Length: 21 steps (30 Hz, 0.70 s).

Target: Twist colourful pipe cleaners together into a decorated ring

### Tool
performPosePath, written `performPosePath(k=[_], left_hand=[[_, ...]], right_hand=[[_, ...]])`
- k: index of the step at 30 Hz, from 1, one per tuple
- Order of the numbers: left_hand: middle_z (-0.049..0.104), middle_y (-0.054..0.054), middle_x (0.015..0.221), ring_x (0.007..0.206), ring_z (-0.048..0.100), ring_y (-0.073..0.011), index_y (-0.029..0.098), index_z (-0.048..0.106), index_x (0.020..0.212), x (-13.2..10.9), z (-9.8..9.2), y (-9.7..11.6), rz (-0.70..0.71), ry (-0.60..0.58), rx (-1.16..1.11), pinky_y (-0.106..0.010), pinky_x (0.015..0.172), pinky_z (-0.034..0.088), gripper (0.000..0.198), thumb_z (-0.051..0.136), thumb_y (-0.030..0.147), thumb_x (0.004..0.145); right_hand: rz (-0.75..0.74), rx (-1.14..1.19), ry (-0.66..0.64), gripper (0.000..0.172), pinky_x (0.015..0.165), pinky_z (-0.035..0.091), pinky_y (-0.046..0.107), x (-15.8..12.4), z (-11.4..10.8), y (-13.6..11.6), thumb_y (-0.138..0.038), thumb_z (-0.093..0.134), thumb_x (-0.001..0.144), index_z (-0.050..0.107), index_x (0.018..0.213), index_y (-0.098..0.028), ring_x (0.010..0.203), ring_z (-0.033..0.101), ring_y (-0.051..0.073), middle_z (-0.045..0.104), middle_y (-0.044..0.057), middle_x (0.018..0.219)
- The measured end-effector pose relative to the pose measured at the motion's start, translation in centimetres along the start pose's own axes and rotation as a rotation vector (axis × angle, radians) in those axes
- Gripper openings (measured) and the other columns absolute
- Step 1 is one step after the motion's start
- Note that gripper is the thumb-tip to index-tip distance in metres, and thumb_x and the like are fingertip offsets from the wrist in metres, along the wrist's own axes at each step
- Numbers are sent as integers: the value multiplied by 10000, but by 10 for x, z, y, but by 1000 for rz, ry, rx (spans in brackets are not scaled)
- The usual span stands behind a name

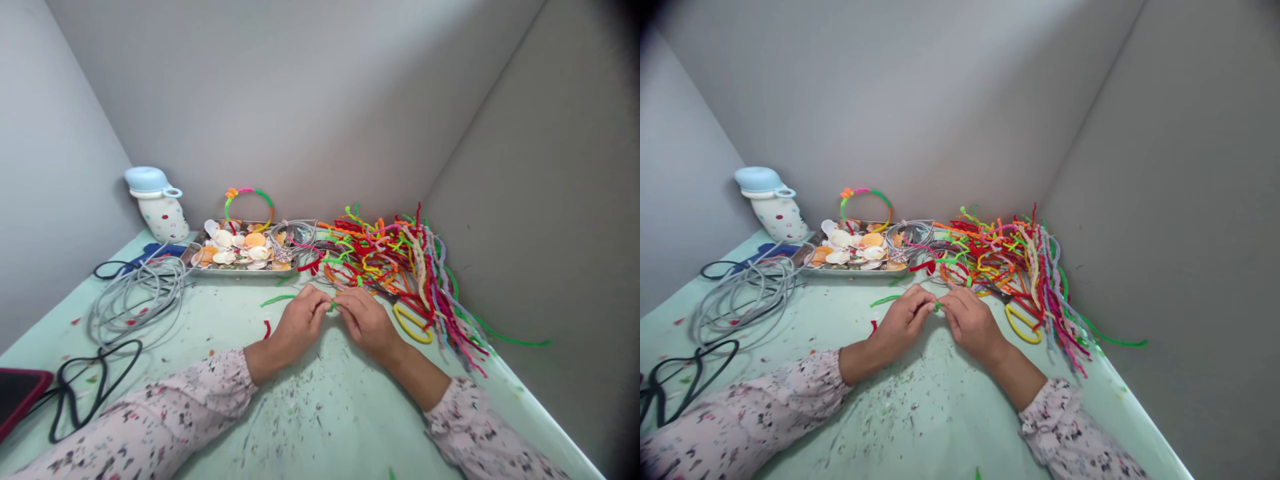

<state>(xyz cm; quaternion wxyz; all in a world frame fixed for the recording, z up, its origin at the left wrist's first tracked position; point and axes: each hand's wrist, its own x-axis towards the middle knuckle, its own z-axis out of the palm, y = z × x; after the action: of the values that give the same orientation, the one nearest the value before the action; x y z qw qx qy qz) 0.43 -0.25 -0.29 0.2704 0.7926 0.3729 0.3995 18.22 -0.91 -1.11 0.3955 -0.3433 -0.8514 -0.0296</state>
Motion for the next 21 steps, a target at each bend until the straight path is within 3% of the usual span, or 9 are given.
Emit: performPosePath(k=[6, 21], left_hand=[[550, -33, 873, 829, 521, -153, 171, 611, 929, -1, 0, -2, -7, 2, 53, -274, 758, 408, 211, 403, 213, 931], [515, -15, 817, 761, 517, -153, 185, 559, 845, -1, 2, -2, -52, -37, 175, -280, 716, 405, 254, 344, 269, 952]], right_hand=[[24, -14, 10, 217, 922, 492, 426, -1, 0, 2, -105, 483, 868, 557, 1050, -197, 1079, 557, 220, 633, 82, 971], [12, 25, 6, 242, 948, 483, 450, 1, 0, 2, -99, 463, 871, 552, 1060, -222, 989, 576, 204, 632, 67, 964]])
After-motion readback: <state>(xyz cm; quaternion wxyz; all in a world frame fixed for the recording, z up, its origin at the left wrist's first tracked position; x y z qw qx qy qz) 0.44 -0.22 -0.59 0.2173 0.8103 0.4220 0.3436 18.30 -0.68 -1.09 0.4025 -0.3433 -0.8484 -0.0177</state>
